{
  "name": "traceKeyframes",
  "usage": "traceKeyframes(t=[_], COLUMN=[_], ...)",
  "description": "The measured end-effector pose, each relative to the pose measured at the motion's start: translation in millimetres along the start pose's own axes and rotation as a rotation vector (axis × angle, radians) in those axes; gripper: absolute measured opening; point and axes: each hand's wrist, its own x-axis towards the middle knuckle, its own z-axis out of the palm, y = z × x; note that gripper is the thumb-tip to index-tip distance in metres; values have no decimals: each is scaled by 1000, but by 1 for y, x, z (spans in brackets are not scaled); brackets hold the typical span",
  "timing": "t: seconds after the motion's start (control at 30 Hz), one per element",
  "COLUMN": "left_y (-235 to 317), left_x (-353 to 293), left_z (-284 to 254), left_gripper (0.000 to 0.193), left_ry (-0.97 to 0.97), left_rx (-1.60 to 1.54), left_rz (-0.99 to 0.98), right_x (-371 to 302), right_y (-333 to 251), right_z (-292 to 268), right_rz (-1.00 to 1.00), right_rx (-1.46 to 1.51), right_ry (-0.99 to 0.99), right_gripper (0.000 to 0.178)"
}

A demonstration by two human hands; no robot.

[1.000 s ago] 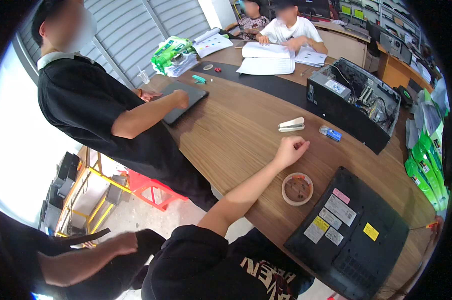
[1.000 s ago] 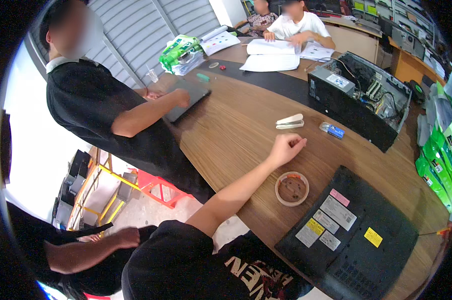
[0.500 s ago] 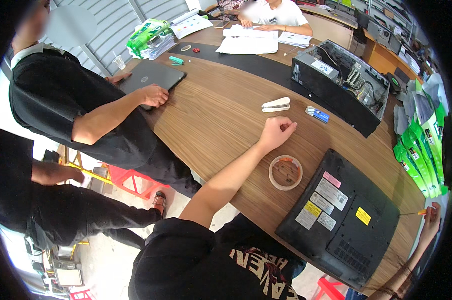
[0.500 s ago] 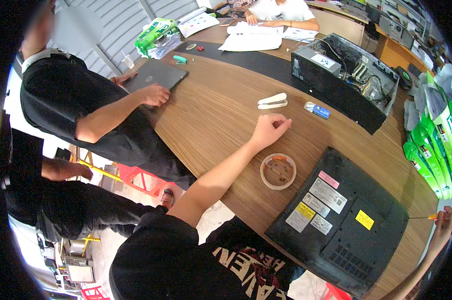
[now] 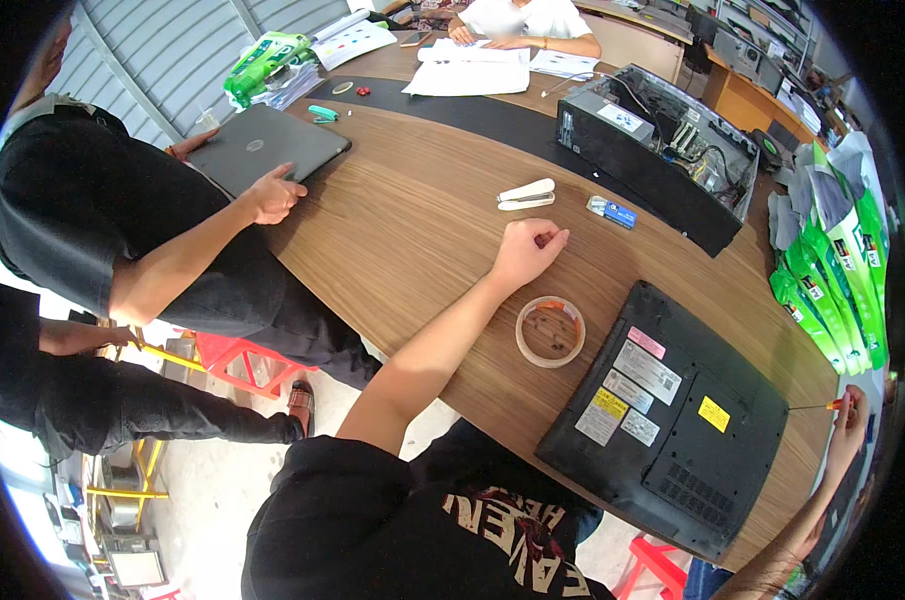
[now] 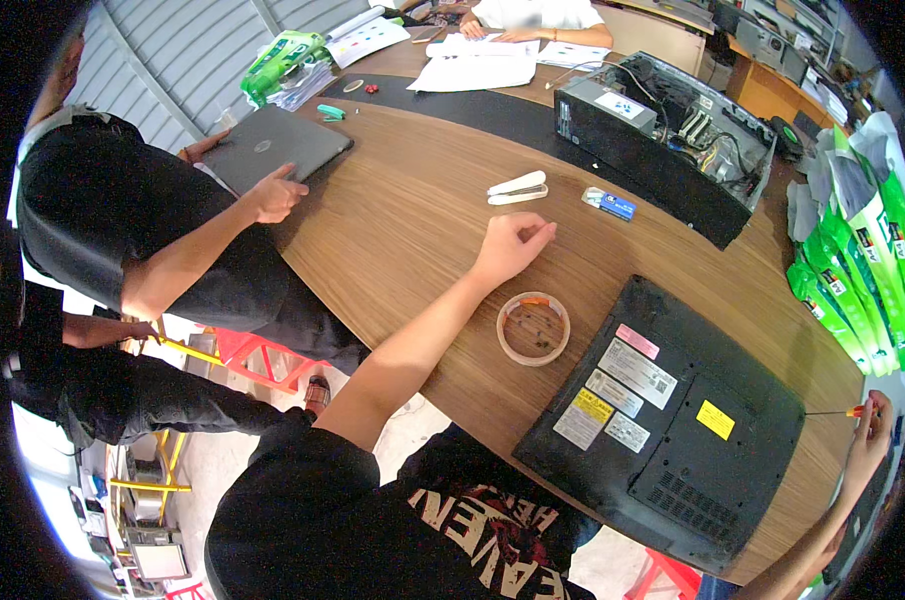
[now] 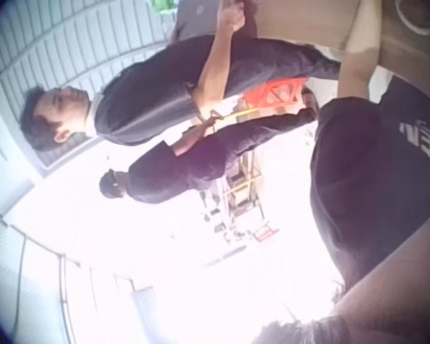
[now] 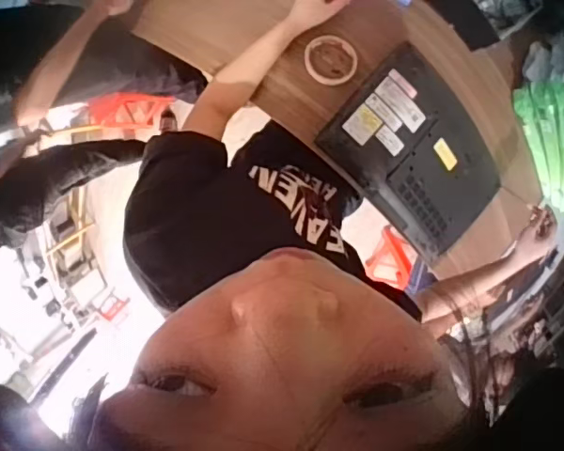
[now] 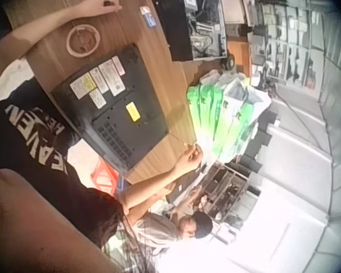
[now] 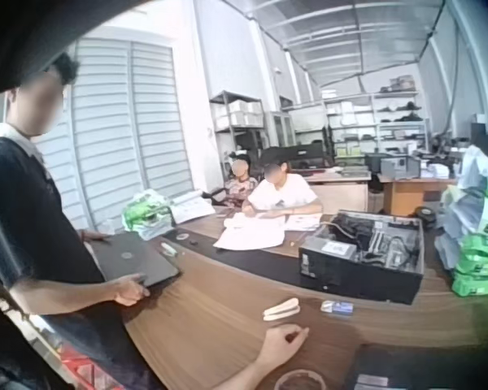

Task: The person unscrews several screws from the back of a laptop using a screwdriver and places them inside a roll of tape. They then attempt to pry the laptop casing open with their hands.

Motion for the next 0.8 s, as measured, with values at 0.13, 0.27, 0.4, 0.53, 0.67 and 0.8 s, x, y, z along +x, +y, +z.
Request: traceKeyframes(t=[0.13,0.27,0.4,0.53,0.67,0.8], left_y=[5,5,1,0,5,0], left_x=[0,0,1,0,0,-1], left_z=[-3,-2,1,0,-1,-2], left_gripper=[21,20,20,19,20,21], left_ry=[-14,-3,-14,-20,-31,-10], left_rx=[23,-13,-12,20,17,-20], left_rz=[-16,-3,8,5,-25,-19], right_x=[3,1,-9,-14,-17,-19], right_y=[-3,13,32,3,-18,-36], right_z=[12,16,4,5,5,25], right_rz=[-30,5,142,176,154,174], right_rx=[-18,67,166,225,345,451], right_ry=[145,213,169,174,91,156], right_gripper=[26,24,22,27,29,29])
